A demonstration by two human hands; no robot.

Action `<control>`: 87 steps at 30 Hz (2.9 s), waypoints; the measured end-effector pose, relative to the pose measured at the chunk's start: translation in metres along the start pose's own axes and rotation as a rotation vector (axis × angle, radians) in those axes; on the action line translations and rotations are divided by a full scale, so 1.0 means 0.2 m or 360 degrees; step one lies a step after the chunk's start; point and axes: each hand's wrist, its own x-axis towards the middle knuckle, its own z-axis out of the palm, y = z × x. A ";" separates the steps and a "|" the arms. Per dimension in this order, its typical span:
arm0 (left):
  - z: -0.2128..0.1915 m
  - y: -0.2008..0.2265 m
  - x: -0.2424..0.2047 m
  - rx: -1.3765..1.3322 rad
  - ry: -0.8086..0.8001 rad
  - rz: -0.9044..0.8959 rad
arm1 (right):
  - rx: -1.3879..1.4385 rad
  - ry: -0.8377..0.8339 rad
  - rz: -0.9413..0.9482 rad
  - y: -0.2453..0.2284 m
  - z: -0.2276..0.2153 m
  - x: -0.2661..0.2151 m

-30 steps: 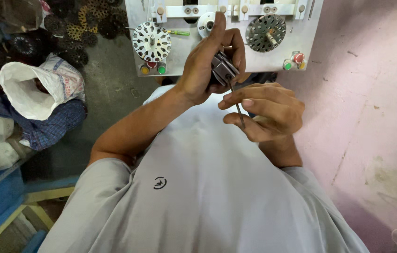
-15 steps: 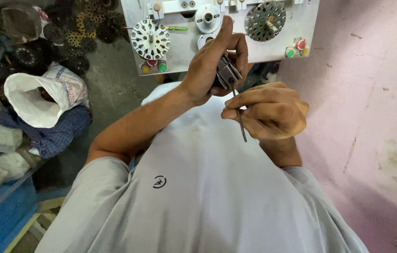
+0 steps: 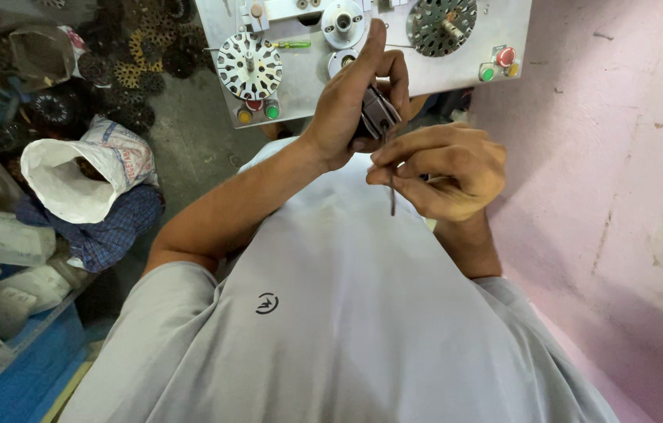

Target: The person assembles a small metal component by hand, inserting a pin and attaching a circular gear-like part. They repeatedly inspect the assembly, adjust the fit, and place the finished unit on a nearby surface.

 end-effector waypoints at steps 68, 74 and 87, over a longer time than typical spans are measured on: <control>-0.06 -0.13 0.15 -0.0219 0.0036 0.0013 | -0.0784 -0.0246 0.0216 0.18 -0.21 -0.17; -0.08 -0.14 0.16 -0.0135 0.0096 0.0200 | -0.0701 -0.0233 0.0273 0.17 -0.17 -0.15; -0.12 -0.17 0.20 -0.0203 0.0172 0.0143 | -0.0965 -0.0462 0.0206 0.14 -0.18 -0.04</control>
